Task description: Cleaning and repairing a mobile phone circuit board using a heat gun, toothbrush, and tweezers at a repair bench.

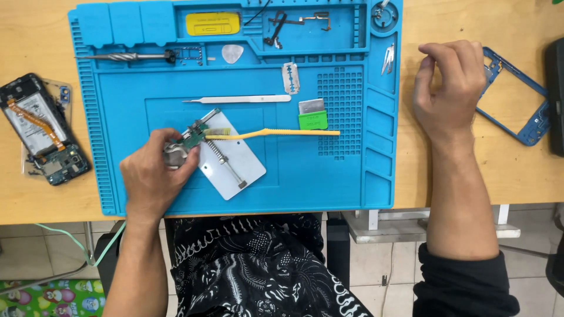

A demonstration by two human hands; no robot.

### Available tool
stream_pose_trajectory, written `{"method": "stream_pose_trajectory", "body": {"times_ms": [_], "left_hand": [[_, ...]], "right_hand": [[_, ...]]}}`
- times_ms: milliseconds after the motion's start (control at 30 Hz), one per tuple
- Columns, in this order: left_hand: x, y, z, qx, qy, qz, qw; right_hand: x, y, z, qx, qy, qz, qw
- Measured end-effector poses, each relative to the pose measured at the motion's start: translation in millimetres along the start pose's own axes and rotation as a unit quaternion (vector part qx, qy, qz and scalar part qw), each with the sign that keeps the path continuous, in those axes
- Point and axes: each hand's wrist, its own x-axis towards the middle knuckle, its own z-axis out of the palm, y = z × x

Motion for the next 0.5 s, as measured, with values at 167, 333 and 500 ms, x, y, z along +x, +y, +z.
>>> {"method": "stream_pose_trajectory", "body": {"times_ms": [167, 333, 500], "left_hand": [[0.0, 7.4, -7.8, -0.017, -0.002, -0.002, 1.000], [-0.5, 7.0, -19.0, -0.176, 0.097, -0.010, 0.980], [-4.0, 1.6, -24.6, -0.261, 0.138, -0.082, 0.952]], "right_hand": [[-2.4, -4.7, -3.9, -0.008, 0.034, -0.007, 0.999], [9.2, -60.9, -8.8, 0.037, 0.088, 0.042, 0.995], [25.5, -175.4, 12.7, 0.073, 0.010, 0.000, 0.997]]}}
